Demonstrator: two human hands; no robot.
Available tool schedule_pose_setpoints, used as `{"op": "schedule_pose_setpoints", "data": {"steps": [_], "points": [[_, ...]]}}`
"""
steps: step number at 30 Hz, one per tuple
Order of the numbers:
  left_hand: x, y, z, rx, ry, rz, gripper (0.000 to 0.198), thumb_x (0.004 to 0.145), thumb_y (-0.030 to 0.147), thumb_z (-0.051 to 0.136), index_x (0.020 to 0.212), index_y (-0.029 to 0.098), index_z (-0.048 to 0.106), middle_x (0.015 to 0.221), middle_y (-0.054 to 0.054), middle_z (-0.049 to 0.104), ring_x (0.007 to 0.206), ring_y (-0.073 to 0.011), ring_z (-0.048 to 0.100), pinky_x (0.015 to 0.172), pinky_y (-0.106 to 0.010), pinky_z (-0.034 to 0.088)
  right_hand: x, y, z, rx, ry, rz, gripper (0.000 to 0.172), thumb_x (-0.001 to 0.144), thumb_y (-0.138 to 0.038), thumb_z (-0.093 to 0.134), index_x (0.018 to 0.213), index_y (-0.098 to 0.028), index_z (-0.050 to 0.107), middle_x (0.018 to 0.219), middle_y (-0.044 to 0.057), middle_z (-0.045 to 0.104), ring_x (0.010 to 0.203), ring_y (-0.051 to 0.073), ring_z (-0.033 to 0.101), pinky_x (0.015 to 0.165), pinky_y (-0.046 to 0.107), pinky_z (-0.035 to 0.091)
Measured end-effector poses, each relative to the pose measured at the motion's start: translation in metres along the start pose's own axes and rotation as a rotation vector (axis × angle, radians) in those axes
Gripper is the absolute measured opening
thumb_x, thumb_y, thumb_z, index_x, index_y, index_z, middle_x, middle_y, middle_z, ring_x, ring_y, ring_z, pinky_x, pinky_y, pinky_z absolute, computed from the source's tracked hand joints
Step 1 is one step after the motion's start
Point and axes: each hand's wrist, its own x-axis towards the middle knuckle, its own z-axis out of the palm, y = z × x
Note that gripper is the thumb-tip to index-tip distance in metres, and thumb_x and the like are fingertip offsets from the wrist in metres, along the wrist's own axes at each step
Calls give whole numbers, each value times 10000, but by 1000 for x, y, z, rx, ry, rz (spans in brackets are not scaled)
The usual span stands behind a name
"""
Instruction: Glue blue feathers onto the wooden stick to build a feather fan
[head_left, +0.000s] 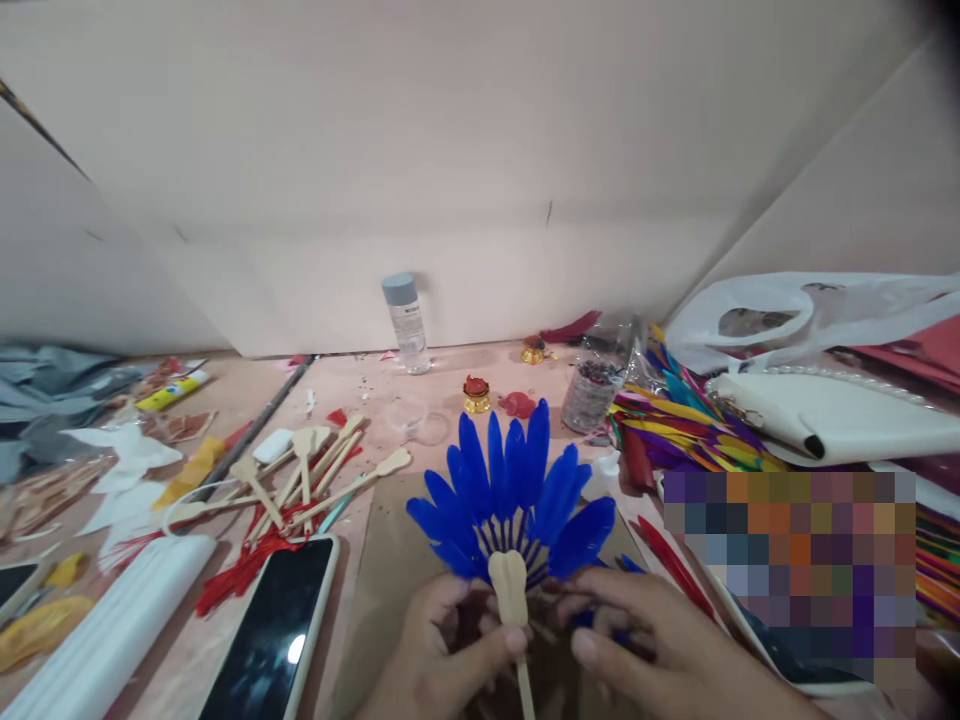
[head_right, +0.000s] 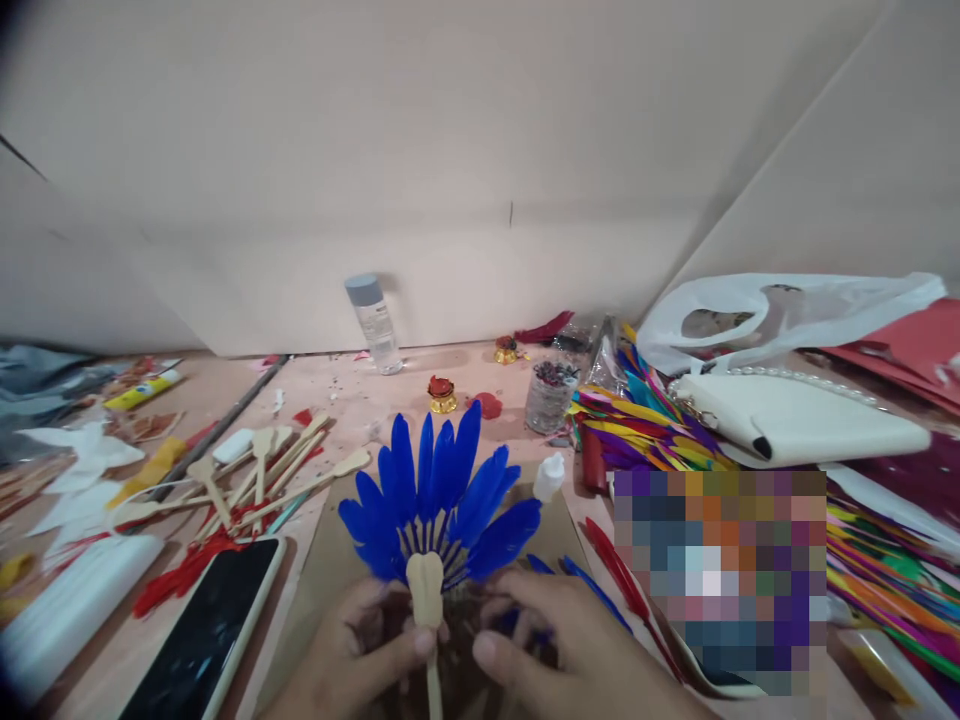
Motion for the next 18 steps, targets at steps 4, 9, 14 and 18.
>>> {"op": "schedule_pose_setpoints", "data": {"steps": [4, 9, 14, 18], "points": [[-4, 4, 6, 9, -73, -12, 475, 652, 565, 937, 881, 170, 806, 662, -16, 696, 549, -128, 579, 524, -227, 479, 18, 18, 28, 428, -26, 137, 537, 803, -659, 782, 1073, -198, 733, 790, 22, 738, 541, 111, 551, 474, 214, 442], [-8, 6, 5, -27, -60, 37, 490, 602, 509, 979, 925, 185, 804, 741, -34, 762, 655, -192, 668, 635, -285, 545, 23, 28, 42, 611, 14, 179, 590, 702, -619, 896, 1030, -184, 670, 735, -11, 684, 508, 73, 496, 439, 185, 357], [-7, 9, -4, -121, 213, 144, 433, 760, 516, 886, 1032, 190, 797, 890, -66, 812, 785, -237, 714, 726, -326, 581, 20, 25, 45, 600, -7, 121, 525, 704, -552, 921, 1016, -190, 706, 766, 4, 705, 543, 86, 505, 438, 183, 366], [-1, 22, -8, -295, 230, 177, 224, 808, 391, 872, 874, 186, 808, 811, -31, 777, 743, -183, 685, 718, -271, 566, 18, 26, 47, 587, 23, 116, 513, 709, -526, 926, 1047, -201, 718, 828, 19, 734, 556, 99, 527, 437, 191, 405]]}}
